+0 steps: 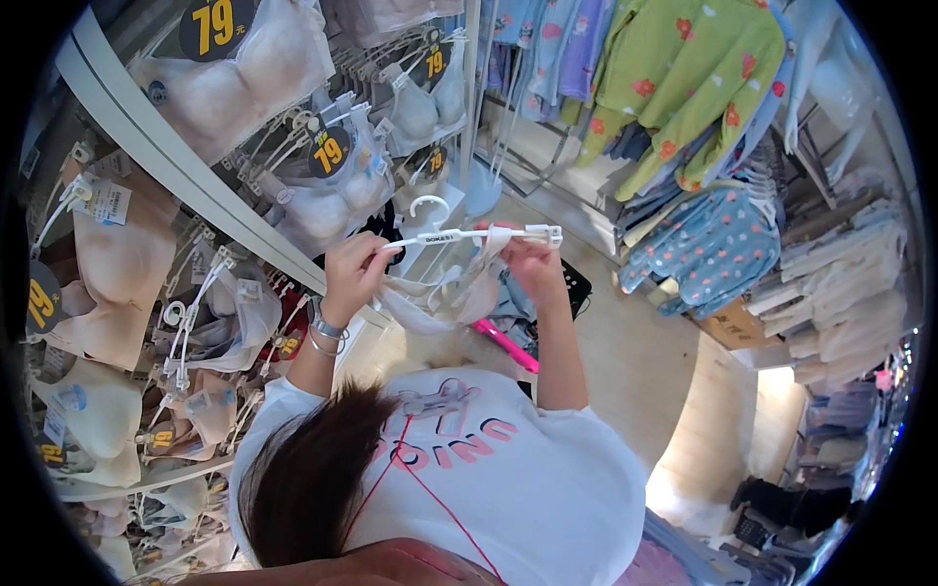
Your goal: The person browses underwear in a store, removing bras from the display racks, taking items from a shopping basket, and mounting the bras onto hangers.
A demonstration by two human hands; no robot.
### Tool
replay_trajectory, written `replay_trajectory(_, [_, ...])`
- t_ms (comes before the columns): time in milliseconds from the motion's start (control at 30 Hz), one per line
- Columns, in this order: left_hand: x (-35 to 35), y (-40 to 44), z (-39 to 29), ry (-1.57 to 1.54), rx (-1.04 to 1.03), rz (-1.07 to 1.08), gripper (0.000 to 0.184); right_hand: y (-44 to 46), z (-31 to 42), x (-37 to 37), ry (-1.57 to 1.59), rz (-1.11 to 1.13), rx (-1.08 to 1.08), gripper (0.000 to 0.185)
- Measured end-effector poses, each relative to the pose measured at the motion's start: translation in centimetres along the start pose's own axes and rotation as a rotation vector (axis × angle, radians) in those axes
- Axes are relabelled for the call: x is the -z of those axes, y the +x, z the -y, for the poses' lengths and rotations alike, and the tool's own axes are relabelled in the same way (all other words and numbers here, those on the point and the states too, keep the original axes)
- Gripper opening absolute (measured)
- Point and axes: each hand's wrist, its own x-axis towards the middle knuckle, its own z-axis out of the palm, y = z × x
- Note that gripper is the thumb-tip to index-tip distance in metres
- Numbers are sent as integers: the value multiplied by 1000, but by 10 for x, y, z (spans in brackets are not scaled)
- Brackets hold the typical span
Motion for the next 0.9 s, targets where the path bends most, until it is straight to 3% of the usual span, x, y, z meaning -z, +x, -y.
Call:
replay_trajectory(67, [-3, 1, -1, 17, -10, 9, 16, 1, -1, -10, -215, -85, 11, 34])
replay_trajectory(167, [-8, 1, -3, 33, 3, 8, 17, 6, 0, -19, -349, -332, -102, 26])
replay_trajectory(233, [-11, 2, -3, 54, -3, -3, 17, 11, -1, -23, -421, -419, -68, 17])
replay_trajectory(500, [-21, -1, 2, 310, -123, -15, 19, 13, -39, -17, -377, -620, -2, 16])
replay_trajectory(600, [-23, -5, 9, 471, -162, -4, 21, 12, -44, -11, -266, -720, -55, 17])
replay_trajectory(767, [-29, -14, 22, 507, -180, 42, 23, 0, -50, 0, -96, -861, -138, 17])
replay_trajectory(867, [-30, -18, 24, 524, -171, 58, 20, 1, -45, 6, 52, -964, -292, 14])
replay_trajectory(900, [-30, -19, 24, 530, -161, 65, 18, -2, -42, 14, -21, -935, -274, 14])
